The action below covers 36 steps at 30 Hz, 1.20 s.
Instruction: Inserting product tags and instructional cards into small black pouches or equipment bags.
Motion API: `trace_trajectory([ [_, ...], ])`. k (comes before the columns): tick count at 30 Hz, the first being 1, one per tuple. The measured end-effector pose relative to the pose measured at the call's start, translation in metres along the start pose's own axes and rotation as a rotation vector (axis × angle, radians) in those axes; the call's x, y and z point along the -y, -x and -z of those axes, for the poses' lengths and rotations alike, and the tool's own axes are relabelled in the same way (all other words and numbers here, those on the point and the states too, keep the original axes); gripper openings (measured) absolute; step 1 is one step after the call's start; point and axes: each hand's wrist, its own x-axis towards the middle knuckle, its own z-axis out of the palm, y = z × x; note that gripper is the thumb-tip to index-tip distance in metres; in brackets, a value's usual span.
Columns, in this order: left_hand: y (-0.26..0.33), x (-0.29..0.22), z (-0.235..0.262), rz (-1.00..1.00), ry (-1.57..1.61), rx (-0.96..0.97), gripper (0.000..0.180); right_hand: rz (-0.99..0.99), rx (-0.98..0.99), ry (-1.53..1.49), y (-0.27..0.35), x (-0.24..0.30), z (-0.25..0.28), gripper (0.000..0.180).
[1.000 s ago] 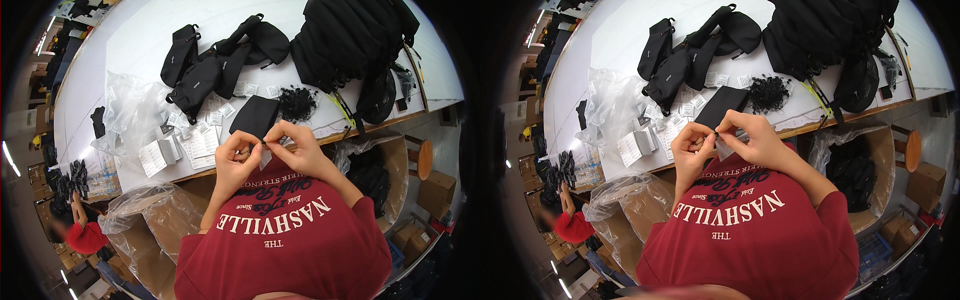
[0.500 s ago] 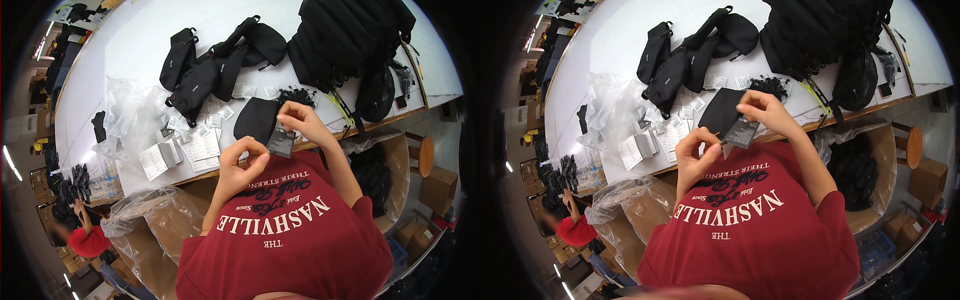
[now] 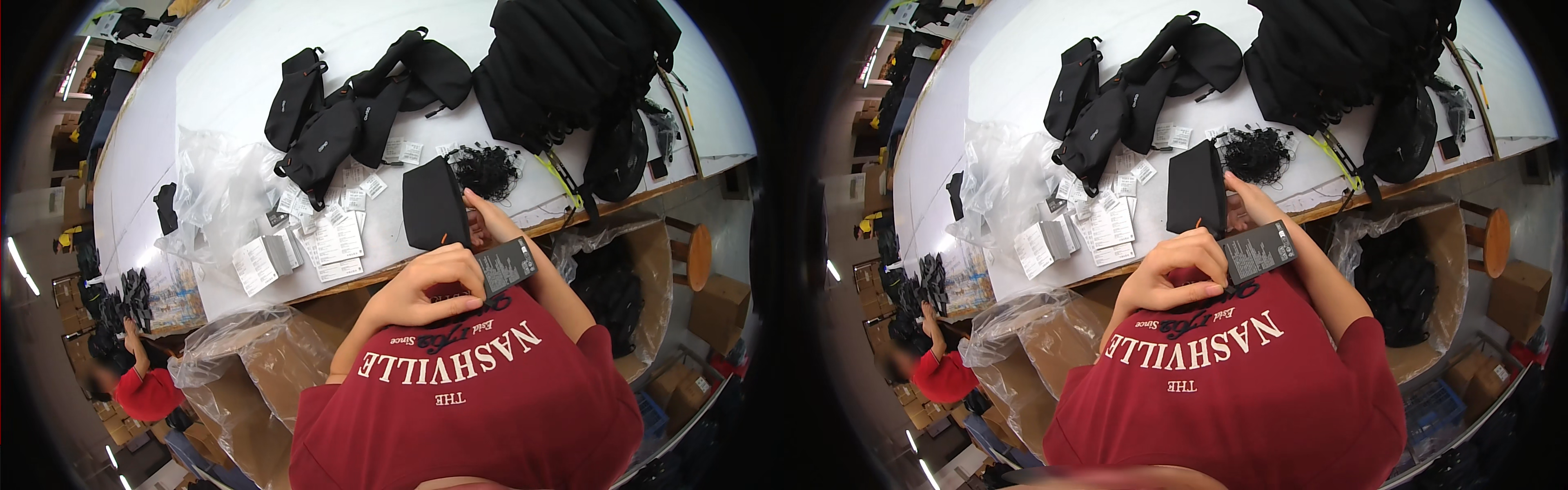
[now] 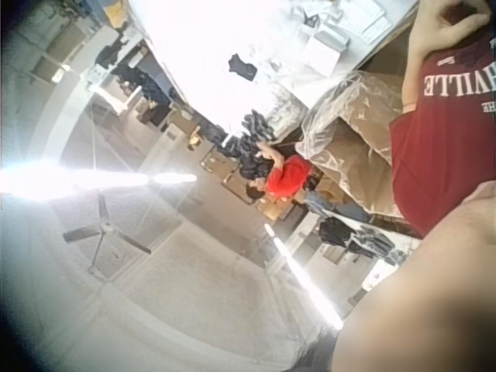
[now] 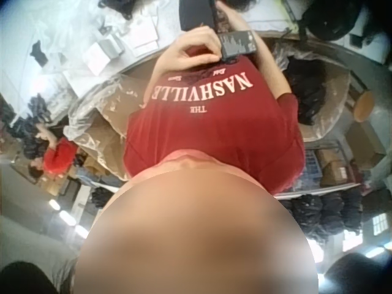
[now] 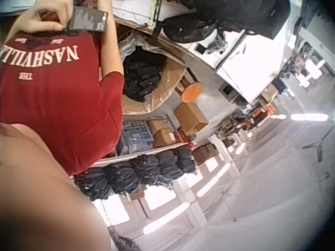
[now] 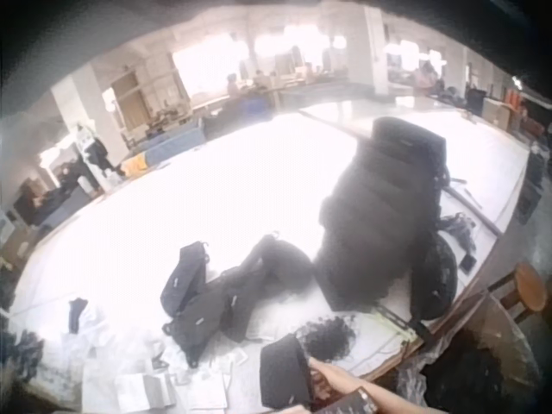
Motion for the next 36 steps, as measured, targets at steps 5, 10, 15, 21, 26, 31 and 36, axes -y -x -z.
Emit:
trace_trajectory([
  [5, -0.004, 0.0, 0.001, -0.016, 0.027, 0.081, 0.006, 0.307, 0.149, 0.312, -0.006, 0.004, 0.01, 0.02],
  [10, 0.009, 0.01, 0.014, -0.052, -0.274, -0.637, 0.019, 0.577, 0.158, 0.698, 0.014, 0.039, -0.005, 0.022],
  [15, 0.0, 0.015, 0.043, -0.07, -1.169, -0.434, 0.028, 0.915, 0.135, 1.237, 0.048, 0.08, -0.042, 0.017],
  [21, 0.012, 0.017, 0.056, -0.125, -1.271, -0.529, 0.025, 0.967, 0.033, 1.256, 0.059, 0.086, -0.051, 0.015],
  [26, 0.005, 0.024, 0.056, -0.158, -1.172, -0.388, 0.026, 1.027, -0.043, 1.152, 0.062, 0.084, -0.049, 0.015],
  [31, 0.003, 0.022, 0.052, -0.15, -1.237, -0.401, 0.03, 1.04, 0.003, 1.11, 0.061, 0.08, -0.047, 0.016],
  [36, 0.005, 0.021, 0.054, -0.256, -1.277, -0.394, 0.026, 0.97, 0.078, 1.079, 0.062, 0.078, -0.05, 0.017],
])
